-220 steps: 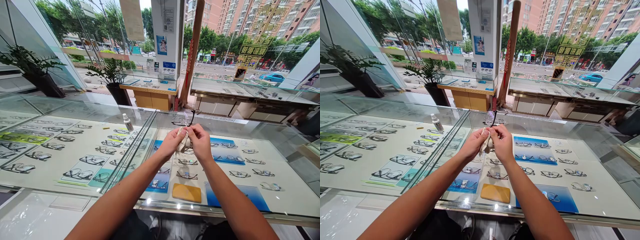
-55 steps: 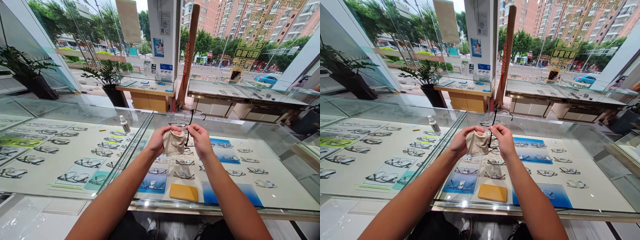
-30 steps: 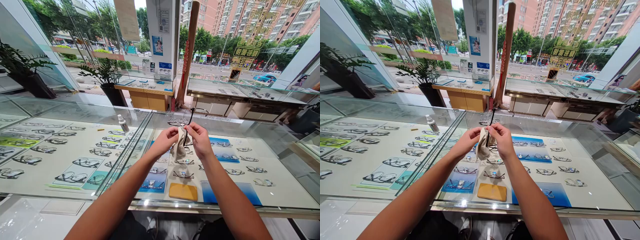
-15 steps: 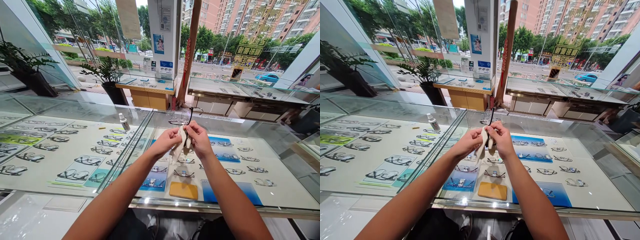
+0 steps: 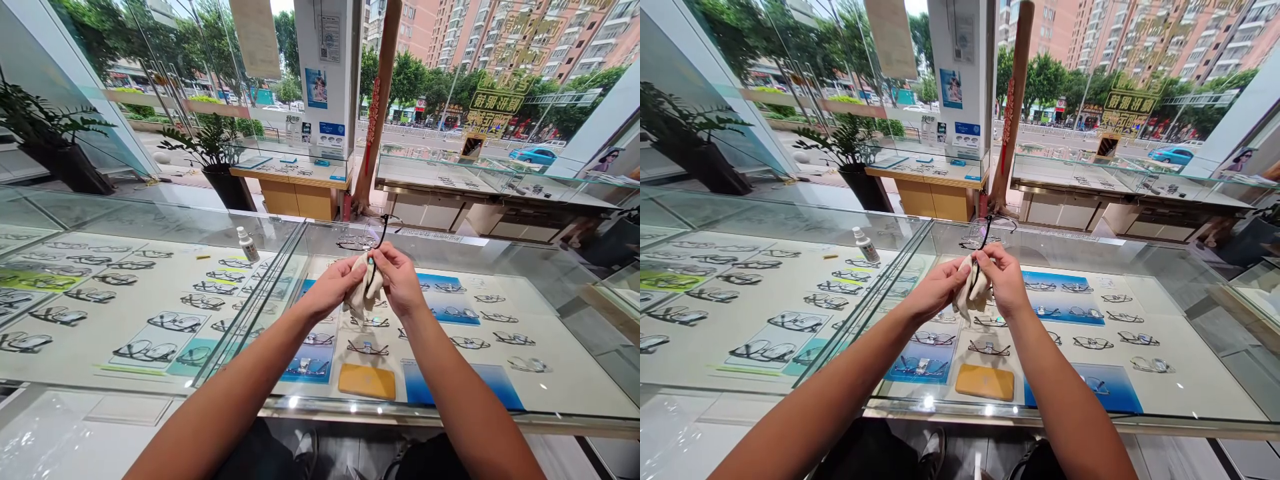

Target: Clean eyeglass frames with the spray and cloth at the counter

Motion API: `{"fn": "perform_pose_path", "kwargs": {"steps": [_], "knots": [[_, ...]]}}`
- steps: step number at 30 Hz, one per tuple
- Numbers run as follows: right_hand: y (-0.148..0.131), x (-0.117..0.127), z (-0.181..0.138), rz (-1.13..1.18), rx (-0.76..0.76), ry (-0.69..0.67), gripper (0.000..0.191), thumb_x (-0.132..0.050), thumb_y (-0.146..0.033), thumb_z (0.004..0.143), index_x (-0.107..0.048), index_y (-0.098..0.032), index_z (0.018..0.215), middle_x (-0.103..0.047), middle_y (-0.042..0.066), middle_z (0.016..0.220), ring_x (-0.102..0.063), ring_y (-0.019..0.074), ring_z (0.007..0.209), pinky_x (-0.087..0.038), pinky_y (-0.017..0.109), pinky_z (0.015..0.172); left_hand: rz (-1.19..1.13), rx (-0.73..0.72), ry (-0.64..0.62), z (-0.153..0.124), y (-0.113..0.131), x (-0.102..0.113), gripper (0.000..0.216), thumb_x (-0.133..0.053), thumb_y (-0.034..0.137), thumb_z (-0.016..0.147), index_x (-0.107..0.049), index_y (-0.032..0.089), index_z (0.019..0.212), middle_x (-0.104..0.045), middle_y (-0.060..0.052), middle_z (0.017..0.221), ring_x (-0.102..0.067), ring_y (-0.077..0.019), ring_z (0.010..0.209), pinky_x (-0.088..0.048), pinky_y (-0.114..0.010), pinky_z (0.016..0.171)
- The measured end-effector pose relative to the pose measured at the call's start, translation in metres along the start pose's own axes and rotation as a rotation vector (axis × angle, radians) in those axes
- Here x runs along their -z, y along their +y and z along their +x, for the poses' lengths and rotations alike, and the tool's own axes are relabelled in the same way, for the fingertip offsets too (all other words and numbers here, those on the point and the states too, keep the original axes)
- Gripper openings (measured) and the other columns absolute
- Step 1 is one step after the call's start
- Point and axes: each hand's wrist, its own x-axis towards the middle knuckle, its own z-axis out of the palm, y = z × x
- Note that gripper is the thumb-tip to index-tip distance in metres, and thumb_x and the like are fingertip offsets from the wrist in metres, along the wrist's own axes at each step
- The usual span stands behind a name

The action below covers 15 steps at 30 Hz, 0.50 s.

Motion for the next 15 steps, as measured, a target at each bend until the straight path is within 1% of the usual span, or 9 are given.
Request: {"fn": "perform_pose_path", "kwargs": {"steps": [2, 4, 7, 9, 11, 13, 15], "knots": [[0.001, -0.002, -0.001, 0.013, 0.001, -0.006, 0.033, -0.088, -0.055, 0.079, -0.079, -0.024, 0.082, -0.05, 0.001, 0.094, -0.047, 0.015, 0.075, -0.042, 0.028, 0.064, -0.001, 0.002, -0.014, 0.0, -0.004, -0.001, 0.052, -0.086, 0.052, 0.085, -0.072, 0.017, 0.12, -0.075, -0.007, 0.089, -0.069, -0.0162, 0.074, -0.054, -0.026, 0.071], [0.002, -0.004, -0.003, 0.012, 0.004, -0.003, 0.033, -0.088, -0.055, 0.079, -0.078, -0.024, 0.081, -0.051, 0.001, 0.093, -0.049, 0.0159, 0.078, -0.044, 0.029, 0.067, -0.022, -0.019, 0.016, 0.0, -0.007, -0.003, 0.055, -0.089, 0.052, 0.081, -0.071, 0.016, 0.118, -0.074, -0.006, 0.086, -0.068, -0.0153, 0.071, -0.054, -0.026, 0.07], [0.006, -0.009, -0.005, -0.013, 0.018, 0.006, 0.034, -0.087, -0.056, 0.08, -0.075, -0.024, 0.079, -0.052, 0.001, 0.091, -0.052, 0.0174, 0.08, -0.046, 0.03, 0.072, -0.052, -0.066, 0.125, 0.002, -0.011, -0.008, 0.058, -0.093, 0.055, 0.075, -0.071, 0.015, 0.111, -0.071, -0.003, 0.08, -0.066, -0.0132, 0.067, -0.052, -0.024, 0.067], [0.008, -0.011, -0.006, -0.037, 0.042, 0.0, 0.033, -0.085, -0.056, 0.082, -0.073, -0.025, 0.078, -0.052, 0.001, 0.088, -0.051, 0.0177, 0.08, -0.046, 0.03, 0.073, -0.045, -0.098, 0.196, 0.004, -0.01, -0.01, 0.055, -0.09, 0.059, 0.076, -0.071, 0.016, 0.104, -0.07, -0.001, 0.078, -0.063, -0.0113, 0.065, -0.049, -0.022, 0.065], [0.008, -0.011, -0.006, -0.065, 0.073, -0.004, 0.031, -0.084, -0.054, 0.084, -0.074, -0.025, 0.077, -0.053, 0.001, 0.086, -0.052, 0.0184, 0.082, -0.047, 0.031, 0.076, 0.001, -0.136, 0.238, 0.004, -0.007, -0.01, 0.053, -0.086, 0.064, 0.079, -0.071, 0.016, 0.095, -0.067, 0.0, 0.075, -0.059, -0.0102, 0.063, -0.046, -0.022, 0.062], [0.008, -0.009, -0.005, -0.081, 0.091, 0.007, 0.028, -0.083, -0.051, 0.084, -0.076, -0.025, 0.08, -0.055, 0.001, 0.087, -0.053, 0.0193, 0.086, -0.047, 0.032, 0.079, 0.081, -0.181, 0.252, 0.003, -0.003, -0.009, 0.053, -0.082, 0.068, 0.081, -0.071, 0.016, 0.088, -0.064, 0.001, 0.072, -0.055, -0.0102, 0.062, -0.043, -0.022, 0.06], [0.006, -0.006, -0.003, -0.061, 0.072, 0.032, 0.026, -0.084, -0.05, 0.084, -0.079, -0.025, 0.084, -0.057, 0.001, 0.09, -0.055, 0.0195, 0.087, -0.047, 0.032, 0.081, 0.177, -0.206, 0.229, 0.001, 0.001, -0.008, 0.054, -0.08, 0.068, 0.083, -0.073, 0.015, 0.09, -0.065, -0.001, 0.073, -0.055, -0.0119, 0.064, -0.043, -0.023, 0.06]]}}
